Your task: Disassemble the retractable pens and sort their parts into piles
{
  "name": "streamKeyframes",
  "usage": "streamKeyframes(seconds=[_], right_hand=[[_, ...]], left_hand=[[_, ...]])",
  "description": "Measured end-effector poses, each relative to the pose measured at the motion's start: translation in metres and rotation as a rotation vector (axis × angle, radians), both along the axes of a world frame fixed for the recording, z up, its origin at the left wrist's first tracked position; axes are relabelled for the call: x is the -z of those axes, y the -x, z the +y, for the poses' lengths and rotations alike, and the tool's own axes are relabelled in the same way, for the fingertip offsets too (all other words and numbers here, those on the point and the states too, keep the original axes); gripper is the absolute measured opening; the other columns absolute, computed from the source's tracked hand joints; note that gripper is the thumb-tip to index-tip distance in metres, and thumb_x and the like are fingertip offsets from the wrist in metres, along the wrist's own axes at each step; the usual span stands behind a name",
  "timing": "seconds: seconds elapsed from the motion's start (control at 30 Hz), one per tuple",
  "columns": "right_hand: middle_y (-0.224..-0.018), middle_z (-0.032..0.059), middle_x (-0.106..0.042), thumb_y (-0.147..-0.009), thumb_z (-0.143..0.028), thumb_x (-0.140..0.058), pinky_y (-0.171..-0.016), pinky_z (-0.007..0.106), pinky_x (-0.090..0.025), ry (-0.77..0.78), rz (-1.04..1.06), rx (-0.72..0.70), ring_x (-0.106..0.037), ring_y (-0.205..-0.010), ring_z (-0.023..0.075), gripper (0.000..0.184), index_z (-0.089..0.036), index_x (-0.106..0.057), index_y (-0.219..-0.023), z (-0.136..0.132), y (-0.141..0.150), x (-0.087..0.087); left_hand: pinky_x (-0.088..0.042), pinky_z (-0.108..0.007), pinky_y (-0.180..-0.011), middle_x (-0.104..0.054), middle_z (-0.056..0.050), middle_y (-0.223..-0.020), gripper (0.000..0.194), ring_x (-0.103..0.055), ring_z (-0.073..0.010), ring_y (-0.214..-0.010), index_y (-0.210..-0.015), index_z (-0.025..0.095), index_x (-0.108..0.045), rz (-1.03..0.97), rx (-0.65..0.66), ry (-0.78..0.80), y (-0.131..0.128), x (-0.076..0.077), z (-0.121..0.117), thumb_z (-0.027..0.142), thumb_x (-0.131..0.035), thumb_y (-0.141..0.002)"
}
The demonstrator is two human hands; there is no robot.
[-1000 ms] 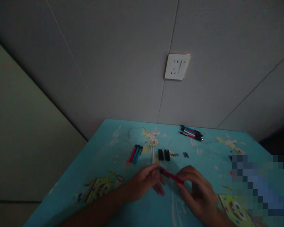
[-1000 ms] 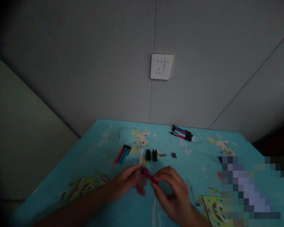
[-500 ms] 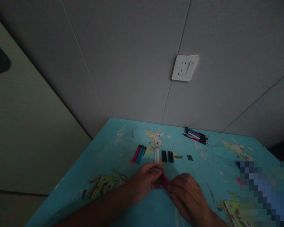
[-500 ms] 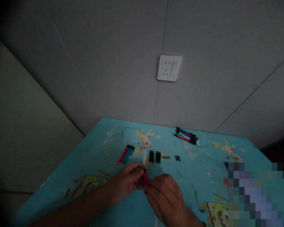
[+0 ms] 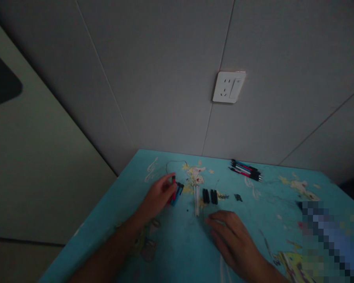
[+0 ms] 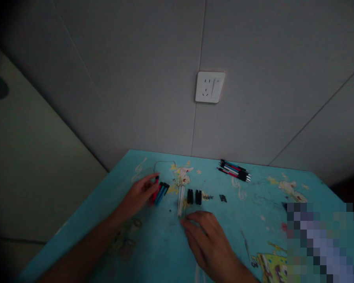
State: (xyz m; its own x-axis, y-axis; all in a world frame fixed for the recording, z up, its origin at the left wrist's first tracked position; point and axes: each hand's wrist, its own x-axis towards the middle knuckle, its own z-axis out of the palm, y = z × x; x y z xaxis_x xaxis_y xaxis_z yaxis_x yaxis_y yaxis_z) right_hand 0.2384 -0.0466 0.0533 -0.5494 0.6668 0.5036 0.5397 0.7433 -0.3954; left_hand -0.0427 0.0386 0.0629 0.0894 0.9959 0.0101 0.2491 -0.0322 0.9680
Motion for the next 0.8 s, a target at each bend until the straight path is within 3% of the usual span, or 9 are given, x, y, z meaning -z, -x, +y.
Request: streamKeyframes(seconds=[0.1, 0.3, 0.37, 0.53, 0.67, 0.8], right_hand=[[-0.118, 0.0125, -0.06, -0.094, -0.011, -0.053, -0.092, 0.041, -0.053, 0.027, -0.005, 0.017, -0.058, -0.11, 0.0249, 0.04, -0.02, -0.055, -0.132, 0.001, -0.002, -0.001], [-0.115, 0.0113, -0.063, -0.095, -0.015, -0.052, -0.092, 0.041, -0.053, 0.006, -0.045, 0.088, -0.06, -0.107, 0.0235, 0.028, -0.02, -0.062, -0.121, 0.009, -0.004, -0.006], [-0.115, 0.0109, -0.063, -0.095, -0.017, -0.052, -0.094, 0.042, -0.051, -0.007, -0.068, 0.208, -0.059, -0.109, 0.0237, 0.025, -0.02, -0.063, -0.118, 0.025, -0.021, -0.003], [-0.112, 0.0117, -0.066, -0.095, -0.023, -0.049, -0.095, 0.038, -0.048, -0.036, -0.226, 0.754, -0.061, -0.103, 0.0235, 0.026, -0.018, -0.067, -0.114, 0.076, -0.102, 0.015], [-0.121, 0.0173, -0.063, -0.093, -0.024, -0.05, -0.094, 0.042, -0.045, -0.013, -0.29, 0.941, -0.059, -0.105, 0.0279, 0.035, -0.014, -0.062, -0.125, 0.098, -0.145, 0.03], [-0.128, 0.017, -0.06, -0.094, -0.024, -0.05, -0.094, 0.042, -0.042, 0.019, -0.33, 1.015, -0.057, -0.109, 0.0296, 0.039, -0.016, -0.059, -0.13, 0.105, -0.148, 0.039]], left_hand=[[-0.045, -0.025, -0.065, -0.06, 0.003, -0.068, 0.047, -0.059, -0.0147, -0.063, -0.134, 0.015, -0.054, 0.486, -0.066, -0.191, 0.026, 0.007, 0.02, 0.039, -0.046, -0.095], [-0.045, -0.029, -0.073, -0.071, -0.006, -0.084, 0.044, -0.062, -0.0186, -0.074, -0.131, 0.015, -0.058, 0.655, -0.013, -0.211, 0.036, 0.021, 0.026, 0.031, -0.048, -0.091], [-0.045, -0.031, -0.079, -0.072, -0.009, -0.099, 0.045, -0.064, -0.0207, -0.082, -0.133, 0.016, -0.057, 0.821, 0.013, -0.212, 0.037, 0.023, 0.025, 0.03, -0.046, -0.092], [-0.045, -0.033, -0.09, -0.067, -0.009, -0.121, 0.05, -0.063, -0.0232, -0.103, -0.144, 0.021, -0.045, 0.99, 0.1, -0.173, 0.038, 0.027, 0.026, 0.028, -0.042, -0.094], [-0.045, -0.034, -0.093, -0.066, -0.009, -0.122, 0.048, -0.062, -0.0233, -0.108, -0.144, 0.02, -0.044, 1.037, 0.11, -0.217, 0.037, 0.033, 0.027, 0.029, -0.038, -0.097], [-0.045, -0.034, -0.094, -0.065, -0.012, -0.121, 0.048, -0.061, -0.0238, -0.11, -0.145, 0.017, -0.043, 1.076, 0.125, -0.258, 0.035, 0.036, 0.025, 0.03, -0.033, -0.1]])
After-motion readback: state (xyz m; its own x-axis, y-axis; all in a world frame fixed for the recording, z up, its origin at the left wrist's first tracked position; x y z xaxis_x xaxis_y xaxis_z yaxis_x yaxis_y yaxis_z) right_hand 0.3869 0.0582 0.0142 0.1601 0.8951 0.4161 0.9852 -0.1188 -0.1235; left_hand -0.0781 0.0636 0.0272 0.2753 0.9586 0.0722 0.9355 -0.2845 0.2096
